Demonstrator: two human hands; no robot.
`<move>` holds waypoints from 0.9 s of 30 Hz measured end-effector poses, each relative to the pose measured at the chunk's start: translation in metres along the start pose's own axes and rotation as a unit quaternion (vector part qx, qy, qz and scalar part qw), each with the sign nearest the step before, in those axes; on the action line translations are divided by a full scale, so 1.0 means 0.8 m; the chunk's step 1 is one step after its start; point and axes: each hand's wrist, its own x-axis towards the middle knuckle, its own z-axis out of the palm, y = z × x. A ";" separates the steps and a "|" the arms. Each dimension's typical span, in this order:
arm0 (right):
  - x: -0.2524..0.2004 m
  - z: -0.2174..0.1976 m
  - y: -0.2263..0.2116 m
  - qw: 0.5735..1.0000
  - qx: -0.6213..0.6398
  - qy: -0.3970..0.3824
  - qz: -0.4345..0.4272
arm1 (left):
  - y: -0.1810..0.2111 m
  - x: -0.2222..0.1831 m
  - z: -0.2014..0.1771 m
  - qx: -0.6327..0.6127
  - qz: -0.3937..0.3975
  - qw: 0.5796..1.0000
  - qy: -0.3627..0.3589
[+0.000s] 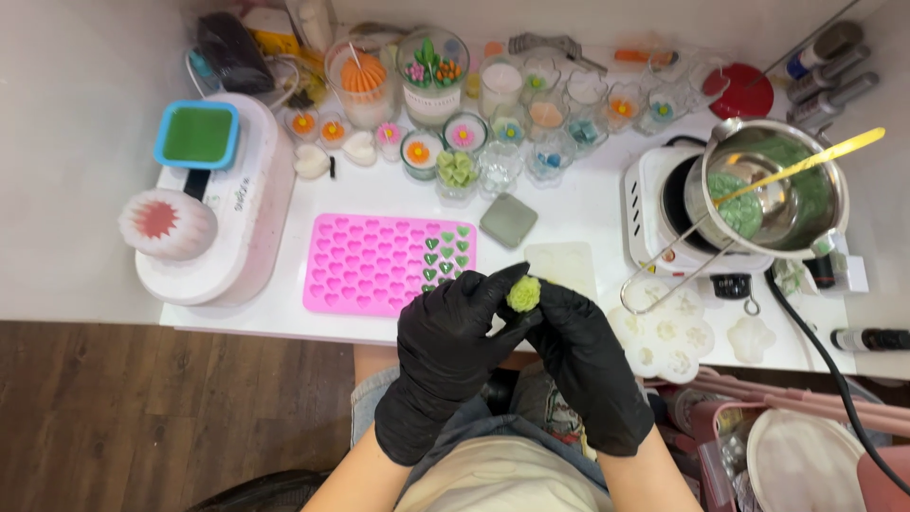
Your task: Melting green wax in a small pot and pouring it into heart-shaped molds to make candle decorations.
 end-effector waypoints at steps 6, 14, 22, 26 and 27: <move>0.006 -0.017 0.004 0.997 0.030 0.070 0.013 | -0.031 0.040 -0.008 -0.050 -0.052 0.997 0.010; -0.009 -0.016 -0.024 0.998 0.034 0.058 -0.021 | -0.152 0.175 -0.021 -0.099 0.000 0.988 0.123; -0.020 -0.019 -0.041 0.989 -0.001 0.146 0.009 | -0.240 0.312 0.030 0.099 0.151 0.982 -0.061; -0.022 -0.048 -0.031 0.985 0.003 0.170 -0.001 | -0.252 0.355 0.076 0.176 0.207 0.945 -0.184; -0.024 -0.045 -0.033 0.985 0.003 0.170 -0.001 | -0.253 0.358 0.084 0.176 0.206 0.945 -0.184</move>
